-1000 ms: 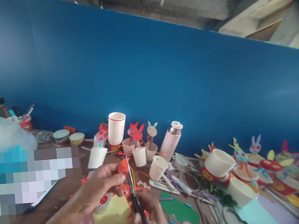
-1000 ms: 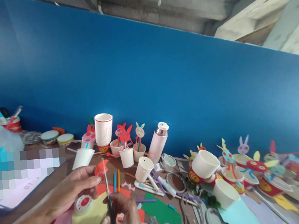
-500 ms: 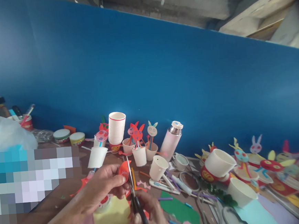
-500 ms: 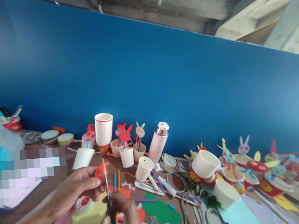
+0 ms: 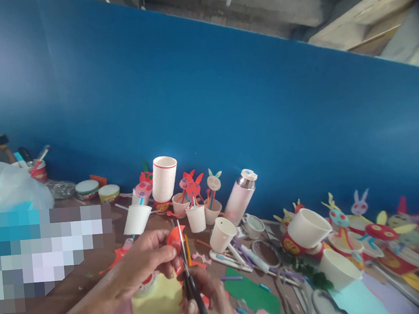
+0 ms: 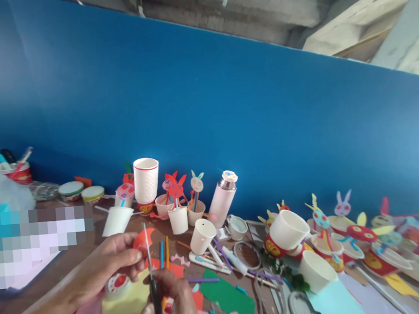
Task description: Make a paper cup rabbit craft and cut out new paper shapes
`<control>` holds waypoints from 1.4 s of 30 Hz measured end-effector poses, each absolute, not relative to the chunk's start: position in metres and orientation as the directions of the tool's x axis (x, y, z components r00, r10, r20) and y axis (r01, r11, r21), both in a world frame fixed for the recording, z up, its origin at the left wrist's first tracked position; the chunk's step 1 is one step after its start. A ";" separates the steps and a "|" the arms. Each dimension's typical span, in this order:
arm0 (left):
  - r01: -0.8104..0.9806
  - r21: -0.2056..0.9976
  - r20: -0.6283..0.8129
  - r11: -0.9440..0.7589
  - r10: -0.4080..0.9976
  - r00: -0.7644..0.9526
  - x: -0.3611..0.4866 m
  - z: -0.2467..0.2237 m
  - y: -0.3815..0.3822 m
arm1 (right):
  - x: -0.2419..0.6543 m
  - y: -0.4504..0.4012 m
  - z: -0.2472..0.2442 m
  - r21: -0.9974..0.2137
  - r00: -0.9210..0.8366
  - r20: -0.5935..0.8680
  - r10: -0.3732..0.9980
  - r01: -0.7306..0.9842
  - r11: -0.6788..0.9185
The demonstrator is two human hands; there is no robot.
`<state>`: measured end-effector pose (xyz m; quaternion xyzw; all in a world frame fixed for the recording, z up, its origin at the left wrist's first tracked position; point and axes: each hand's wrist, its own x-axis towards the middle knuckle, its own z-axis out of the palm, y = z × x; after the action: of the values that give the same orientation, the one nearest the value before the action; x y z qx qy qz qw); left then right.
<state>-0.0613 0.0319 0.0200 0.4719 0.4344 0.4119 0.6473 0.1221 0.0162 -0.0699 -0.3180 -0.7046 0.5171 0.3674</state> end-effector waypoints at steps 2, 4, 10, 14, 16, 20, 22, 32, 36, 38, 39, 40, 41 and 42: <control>-0.117 0.970 -0.175 0.214 0.944 0.280 -0.061 0.021 0.032 | 0.122 0.016 -0.071 -0.965 -0.530 0.188 0.827 0.057 0.256; -0.117 0.969 -0.178 0.218 0.943 0.282 -0.061 0.023 0.032 | 0.122 0.017 -0.072 -0.967 -0.536 0.195 0.821 0.036 0.253; -0.124 0.967 -0.177 0.221 0.940 0.290 -0.061 0.025 0.032 | 0.122 0.016 -0.076 -0.976 -0.524 0.191 0.830 -0.009 0.219; -0.128 0.967 -0.172 0.218 0.939 0.298 -0.062 0.024 0.031 | 0.122 0.016 -0.082 -0.968 -0.511 0.218 0.832 -0.004 0.251; -0.127 0.967 -0.173 0.220 0.938 0.301 -0.062 0.024 0.031 | 0.123 0.016 -0.085 -0.968 -0.505 0.216 0.836 -0.001 0.249; -0.125 0.966 -0.180 0.226 0.936 0.301 -0.062 0.024 0.032 | 0.123 0.016 -0.086 -0.975 -0.502 0.200 0.842 -0.014 0.223; -0.121 0.967 -0.182 0.226 0.936 0.301 -0.063 0.024 0.031 | 0.123 0.016 -0.085 -0.973 -0.499 0.204 0.842 -0.008 0.230; -0.046 0.977 -0.187 0.207 0.945 0.270 -0.065 0.028 0.032 | 0.126 0.017 -0.085 -0.963 -0.522 0.196 0.830 0.059 0.264; -0.011 0.983 -0.173 0.185 0.937 0.302 -0.065 0.030 0.031 | 0.127 0.017 -0.084 -0.953 -0.524 0.193 0.829 0.100 0.285; 0.006 0.982 -0.180 0.188 0.931 0.317 -0.066 0.032 0.030 | 0.126 0.016 -0.083 -0.949 -0.523 0.197 0.829 0.110 0.295; 0.012 0.981 -0.186 0.193 0.928 0.322 -0.066 0.032 0.030 | 0.126 0.016 -0.083 -0.950 -0.524 0.194 0.829 0.111 0.292; 0.016 0.980 -0.192 0.198 0.926 0.324 -0.066 0.033 0.030 | 0.126 0.015 -0.082 -0.952 -0.525 0.188 0.830 0.110 0.286; 0.018 0.979 -0.197 0.203 0.925 0.326 -0.066 0.034 0.029 | 0.126 0.015 -0.081 -0.955 -0.527 0.180 0.831 0.107 0.275; 0.020 0.979 -0.200 0.204 0.924 0.325 -0.066 0.034 0.029 | 0.127 0.014 -0.081 -0.959 -0.528 0.172 0.832 0.104 0.264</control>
<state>-0.0664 0.0287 0.0344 0.5178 0.4559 0.3602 0.6279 0.1266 0.0140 -0.0807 -0.3293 -0.7103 0.5093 0.3572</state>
